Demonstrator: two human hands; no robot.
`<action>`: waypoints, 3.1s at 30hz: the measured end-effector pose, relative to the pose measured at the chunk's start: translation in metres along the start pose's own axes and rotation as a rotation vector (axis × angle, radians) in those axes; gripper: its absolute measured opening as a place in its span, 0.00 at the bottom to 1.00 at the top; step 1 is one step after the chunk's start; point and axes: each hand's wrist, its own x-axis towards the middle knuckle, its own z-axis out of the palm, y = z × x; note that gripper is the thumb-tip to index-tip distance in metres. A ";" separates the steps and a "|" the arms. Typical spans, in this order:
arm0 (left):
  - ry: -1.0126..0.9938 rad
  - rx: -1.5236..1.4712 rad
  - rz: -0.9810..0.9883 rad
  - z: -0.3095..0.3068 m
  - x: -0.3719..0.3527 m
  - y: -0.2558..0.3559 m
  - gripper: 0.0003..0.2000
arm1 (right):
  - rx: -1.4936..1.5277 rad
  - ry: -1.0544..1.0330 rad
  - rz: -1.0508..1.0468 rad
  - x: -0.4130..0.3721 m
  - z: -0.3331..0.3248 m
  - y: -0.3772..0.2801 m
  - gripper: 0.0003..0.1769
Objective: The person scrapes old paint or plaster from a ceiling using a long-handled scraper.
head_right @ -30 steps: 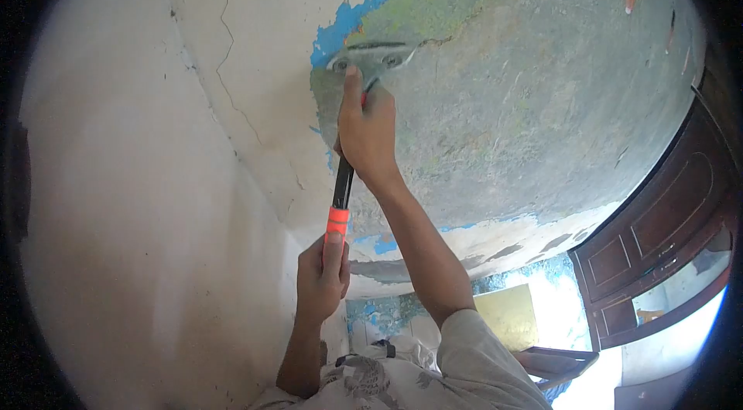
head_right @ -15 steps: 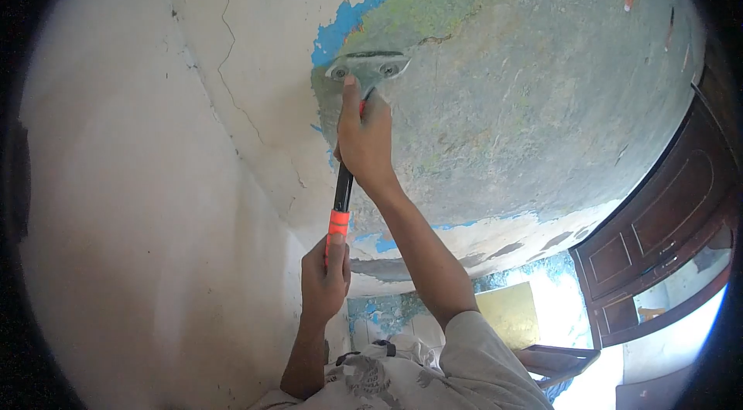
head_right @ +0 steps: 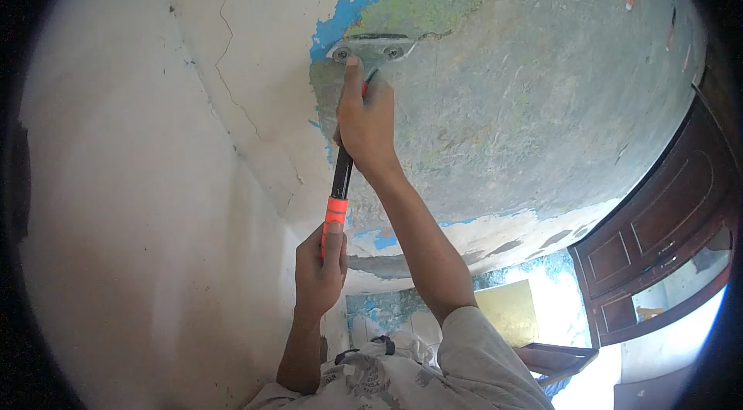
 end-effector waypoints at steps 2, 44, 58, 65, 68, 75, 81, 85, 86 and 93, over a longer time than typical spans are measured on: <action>0.010 -0.011 -0.013 0.001 -0.003 -0.008 0.24 | -0.015 -0.002 0.024 -0.004 -0.002 0.006 0.27; 0.021 -0.032 -0.018 0.008 -0.003 -0.009 0.24 | -0.056 -0.017 -0.010 -0.002 -0.005 0.007 0.28; 0.002 0.010 0.031 0.004 0.004 0.009 0.23 | 0.059 0.013 -0.007 0.005 -0.001 -0.011 0.29; 0.022 0.024 0.032 0.006 0.002 -0.004 0.24 | -0.009 -0.003 -0.020 0.002 -0.006 0.007 0.27; 0.007 0.069 0.102 0.004 0.015 0.005 0.24 | 0.084 0.014 -0.045 0.014 -0.007 -0.017 0.27; 0.022 0.040 0.027 0.008 0.005 -0.008 0.24 | -0.014 0.000 -0.012 0.002 -0.006 0.005 0.27; 0.004 0.051 0.070 0.006 0.016 0.012 0.24 | 0.073 0.006 -0.040 0.014 -0.006 -0.019 0.27; 0.000 0.013 0.002 0.007 0.004 -0.001 0.24 | 0.051 0.000 -0.012 0.004 -0.008 0.001 0.26; -0.002 -0.004 -0.023 0.008 0.003 0.000 0.24 | 0.037 -0.009 0.011 0.005 -0.010 0.002 0.26; -0.015 -0.032 -0.010 0.008 0.000 0.009 0.24 | 0.089 -0.031 0.023 0.003 -0.010 -0.002 0.24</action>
